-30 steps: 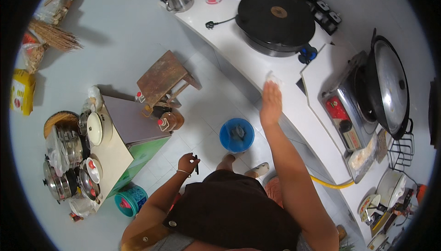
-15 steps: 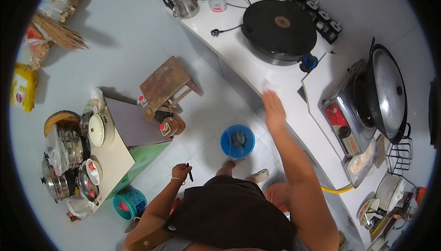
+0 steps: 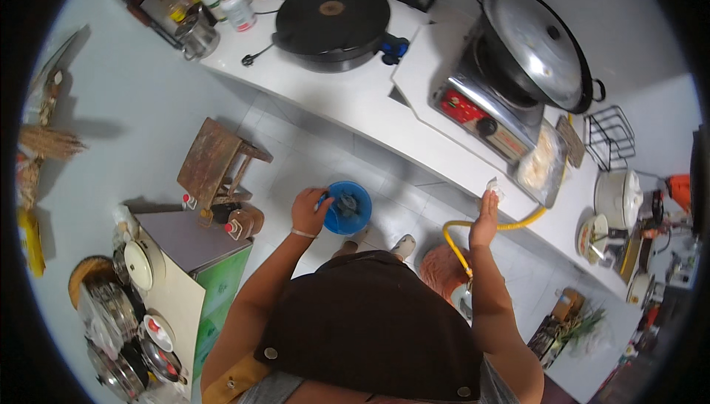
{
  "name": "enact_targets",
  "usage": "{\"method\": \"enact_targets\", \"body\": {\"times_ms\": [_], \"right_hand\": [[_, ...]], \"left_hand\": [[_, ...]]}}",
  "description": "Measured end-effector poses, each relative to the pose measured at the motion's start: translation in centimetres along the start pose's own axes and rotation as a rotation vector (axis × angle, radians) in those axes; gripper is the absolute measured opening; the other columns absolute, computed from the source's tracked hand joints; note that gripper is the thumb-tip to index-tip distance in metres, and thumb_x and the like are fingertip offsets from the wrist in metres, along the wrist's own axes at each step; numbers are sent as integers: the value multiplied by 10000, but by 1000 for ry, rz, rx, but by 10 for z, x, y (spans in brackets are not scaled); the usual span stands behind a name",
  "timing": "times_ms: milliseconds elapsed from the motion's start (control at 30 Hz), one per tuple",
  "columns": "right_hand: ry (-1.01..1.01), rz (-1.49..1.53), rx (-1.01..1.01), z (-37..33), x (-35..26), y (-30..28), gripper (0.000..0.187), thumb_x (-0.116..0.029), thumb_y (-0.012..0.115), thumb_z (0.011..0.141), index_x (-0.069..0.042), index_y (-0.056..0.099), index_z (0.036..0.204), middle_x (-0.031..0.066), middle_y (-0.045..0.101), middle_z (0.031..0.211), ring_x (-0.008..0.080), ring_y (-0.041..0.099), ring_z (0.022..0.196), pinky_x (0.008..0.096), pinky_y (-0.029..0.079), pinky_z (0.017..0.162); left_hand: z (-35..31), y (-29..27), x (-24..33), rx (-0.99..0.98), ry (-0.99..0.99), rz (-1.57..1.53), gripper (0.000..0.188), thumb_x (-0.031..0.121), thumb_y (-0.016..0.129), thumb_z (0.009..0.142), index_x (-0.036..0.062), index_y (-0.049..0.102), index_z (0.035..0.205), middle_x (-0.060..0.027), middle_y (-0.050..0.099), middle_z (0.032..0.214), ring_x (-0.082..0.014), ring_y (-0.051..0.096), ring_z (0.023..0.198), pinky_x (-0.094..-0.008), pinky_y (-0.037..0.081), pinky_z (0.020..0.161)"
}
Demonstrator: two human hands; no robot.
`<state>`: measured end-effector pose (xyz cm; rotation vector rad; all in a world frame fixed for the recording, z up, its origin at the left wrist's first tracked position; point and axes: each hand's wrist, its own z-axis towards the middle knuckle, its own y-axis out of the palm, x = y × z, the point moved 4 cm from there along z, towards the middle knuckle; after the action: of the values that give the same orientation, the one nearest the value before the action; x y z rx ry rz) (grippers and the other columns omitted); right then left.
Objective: The person wipes the inside and outside of an electric griddle with a cloth, then cleans the nearby countertop and the top of a gas tank.
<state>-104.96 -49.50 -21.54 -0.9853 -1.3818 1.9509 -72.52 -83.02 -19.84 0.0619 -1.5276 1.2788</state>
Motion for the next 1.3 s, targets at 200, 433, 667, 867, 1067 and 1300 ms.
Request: {"method": "enact_targets", "body": {"times_ms": [200,433,667,867,1067,1300], "right_hand": [[705,1146,-93,-89,46,66,563,131,403,852,-8,440,1396,171,508,1380,300,523,1238,389,419,1057],[990,2250,-146,-64,-42,-8,568,74,459,847,-17,397,1405,163,507,1361,315,494,1262,435,423,1073],[1109,2124,-292,-82,-41,2,453,40,475,862,7,475,1315,150,569,1284,307,576,1166,445,495,980],[1243,1572,-661,-110,-86,48,369,21,588,851,-66,559,1208,87,619,1183,249,635,1049,390,558,872],[1205,1455,-983,-116,-151,110,500,3,572,864,-67,486,1351,113,502,1356,280,448,1292,512,422,1019],[1280,1520,-915,-155,-119,132,374,-40,533,911,-25,515,1285,135,585,1237,273,577,1143,402,494,955]], "left_hand": [[99,49,152,-3,744,178,217,166,689,737,67,632,922,-84,587,831,-276,569,783,-408,449,675],[163,148,149,-204,852,562,107,100,567,786,87,630,872,-60,590,825,-248,573,808,-416,439,699],[150,151,159,-78,720,416,308,162,695,764,50,628,1044,-110,626,1007,-287,608,917,-431,468,767],[63,125,85,-345,650,222,363,182,692,779,33,647,1107,-176,620,1168,-349,606,1002,-458,489,836],[-9,78,-51,-517,252,389,329,192,674,803,31,654,1089,-188,624,1163,-368,591,1055,-443,471,932],[-72,41,-206,-632,-109,397,267,217,646,817,67,690,1033,-148,674,1054,-338,613,1041,-432,492,904]]}}
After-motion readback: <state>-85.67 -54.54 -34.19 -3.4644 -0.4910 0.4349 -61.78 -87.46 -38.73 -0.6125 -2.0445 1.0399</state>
